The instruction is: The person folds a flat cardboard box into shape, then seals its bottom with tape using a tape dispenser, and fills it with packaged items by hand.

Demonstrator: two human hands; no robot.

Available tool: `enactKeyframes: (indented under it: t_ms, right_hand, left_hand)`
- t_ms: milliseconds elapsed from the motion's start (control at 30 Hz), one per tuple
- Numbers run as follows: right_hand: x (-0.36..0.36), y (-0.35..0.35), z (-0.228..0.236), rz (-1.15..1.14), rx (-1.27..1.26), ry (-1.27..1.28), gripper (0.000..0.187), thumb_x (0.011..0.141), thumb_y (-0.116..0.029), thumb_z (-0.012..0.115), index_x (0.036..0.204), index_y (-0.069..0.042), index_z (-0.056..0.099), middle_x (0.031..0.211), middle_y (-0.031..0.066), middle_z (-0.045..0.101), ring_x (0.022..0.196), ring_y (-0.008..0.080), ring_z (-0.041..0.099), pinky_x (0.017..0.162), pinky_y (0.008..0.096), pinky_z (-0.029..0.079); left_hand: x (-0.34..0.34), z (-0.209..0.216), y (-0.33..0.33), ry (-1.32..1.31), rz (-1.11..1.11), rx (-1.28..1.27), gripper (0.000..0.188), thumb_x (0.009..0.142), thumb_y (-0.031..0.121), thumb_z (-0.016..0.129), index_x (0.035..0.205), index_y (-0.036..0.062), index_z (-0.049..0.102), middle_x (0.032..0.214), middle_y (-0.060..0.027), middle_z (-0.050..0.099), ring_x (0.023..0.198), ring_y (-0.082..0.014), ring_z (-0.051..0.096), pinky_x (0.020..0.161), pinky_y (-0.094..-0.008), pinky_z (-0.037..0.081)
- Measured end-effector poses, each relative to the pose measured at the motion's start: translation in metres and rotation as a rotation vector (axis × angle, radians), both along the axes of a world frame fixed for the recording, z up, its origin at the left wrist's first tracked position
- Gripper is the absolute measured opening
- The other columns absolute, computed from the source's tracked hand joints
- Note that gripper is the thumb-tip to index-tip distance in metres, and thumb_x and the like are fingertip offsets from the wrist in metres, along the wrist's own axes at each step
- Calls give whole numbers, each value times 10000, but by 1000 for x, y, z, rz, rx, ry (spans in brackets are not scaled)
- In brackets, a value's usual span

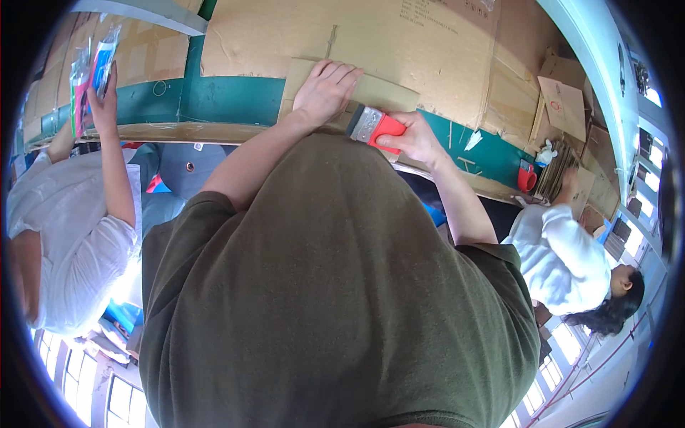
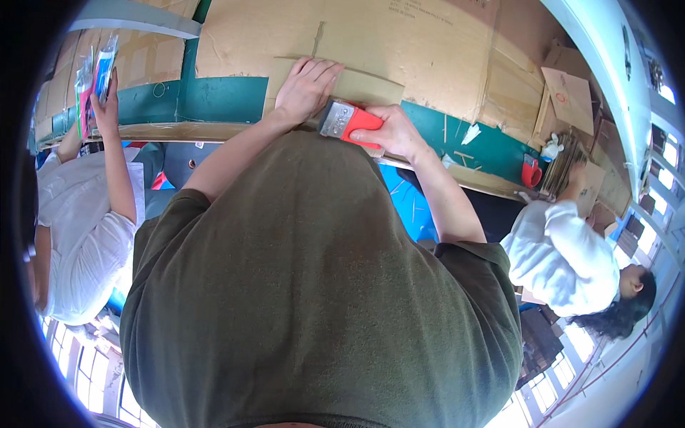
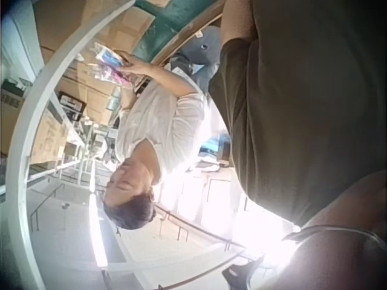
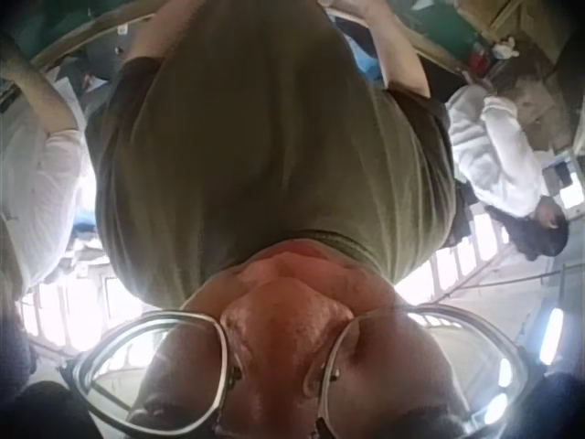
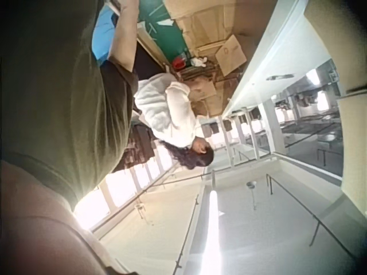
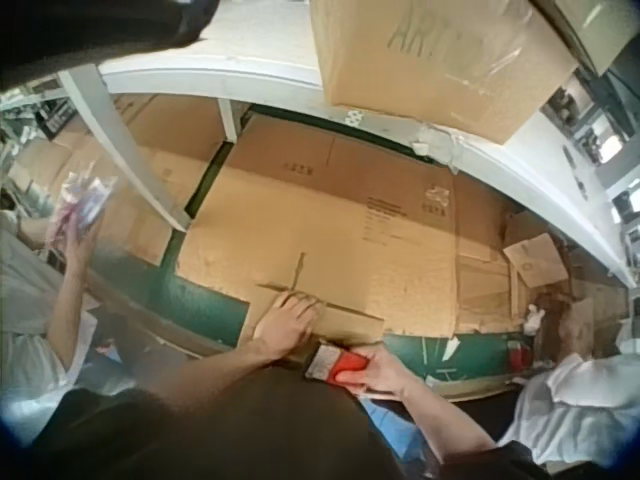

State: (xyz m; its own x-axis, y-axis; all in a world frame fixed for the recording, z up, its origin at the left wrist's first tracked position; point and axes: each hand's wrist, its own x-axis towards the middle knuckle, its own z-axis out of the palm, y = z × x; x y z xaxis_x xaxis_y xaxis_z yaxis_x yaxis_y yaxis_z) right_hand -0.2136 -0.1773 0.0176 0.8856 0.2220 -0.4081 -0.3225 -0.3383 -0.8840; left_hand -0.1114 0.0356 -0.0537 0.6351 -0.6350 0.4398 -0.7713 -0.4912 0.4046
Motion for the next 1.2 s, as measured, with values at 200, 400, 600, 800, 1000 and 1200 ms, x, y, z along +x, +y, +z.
enactKeyframes:
  t_ms: [200, 400, 600, 800, 1000, 1200]
  right_hand:
    - [8, 5, 12, 75, -96, 8, 388, 749, -304, 818, 935, 12, 689, 836, 118, 694, 738, 172, 634, 722, 330, 512]
    - [10, 8, 13, 78, -161, 45, 390, 743, -303, 818, 925, 16, 688, 822, 132, 689, 711, 185, 639, 689, 334, 505]
    - [11, 6, 5, 76, -148, -9, 380, 745, -301, 820, 921, 12, 695, 788, 123, 687, 700, 191, 646, 685, 331, 506]
    - [17, 7, 7, 98, -204, 35, 388, 749, -320, 816, 931, 2, 700, 778, 132, 689, 684, 216, 655, 684, 344, 510]
    - [24, 15, 14, 126, -344, 100, 425, 779, -412, 784, 934, -21, 717, 755, 148, 693, 670, 237, 667, 668, 345, 509]
    - [35, 22, 31, 104, -419, 157, 456, 789, -487, 759, 863, -38, 734, 678, 138, 674, 625, 243, 659, 655, 359, 510]
  left_hand:
    - [4, 23, 25, 891, 143, -566, 305, 984, 256, 510, 1044, 16, 689, 1056, -74, 697, 970, -212, 629, 911, -340, 469]
    - [-13, 55, 55, 1419, -48, -191, 458, 988, 414, 514, 1041, -8, 684, 939, -78, 697, 816, -140, 624, 737, -291, 505]
    - [-19, 63, 52, 1896, 12, -750, 306, 979, 293, 580, 1010, 2, 667, 825, -34, 662, 770, -104, 611, 686, -251, 490]
    - [-22, 63, 49, 1566, 23, -505, 308, 957, 300, 633, 1036, 6, 679, 819, -34, 665, 748, -97, 614, 670, -254, 493]
    - [-25, 52, 40, 1369, 242, -324, 257, 928, 250, 661, 942, -3, 702, 717, -35, 652, 682, -110, 615, 636, -288, 497]
    - [-10, 33, 106, 1148, 601, -551, 223, 930, 222, 653, 906, 5, 699, 687, -20, 628, 641, -85, 561, 601, -257, 457]
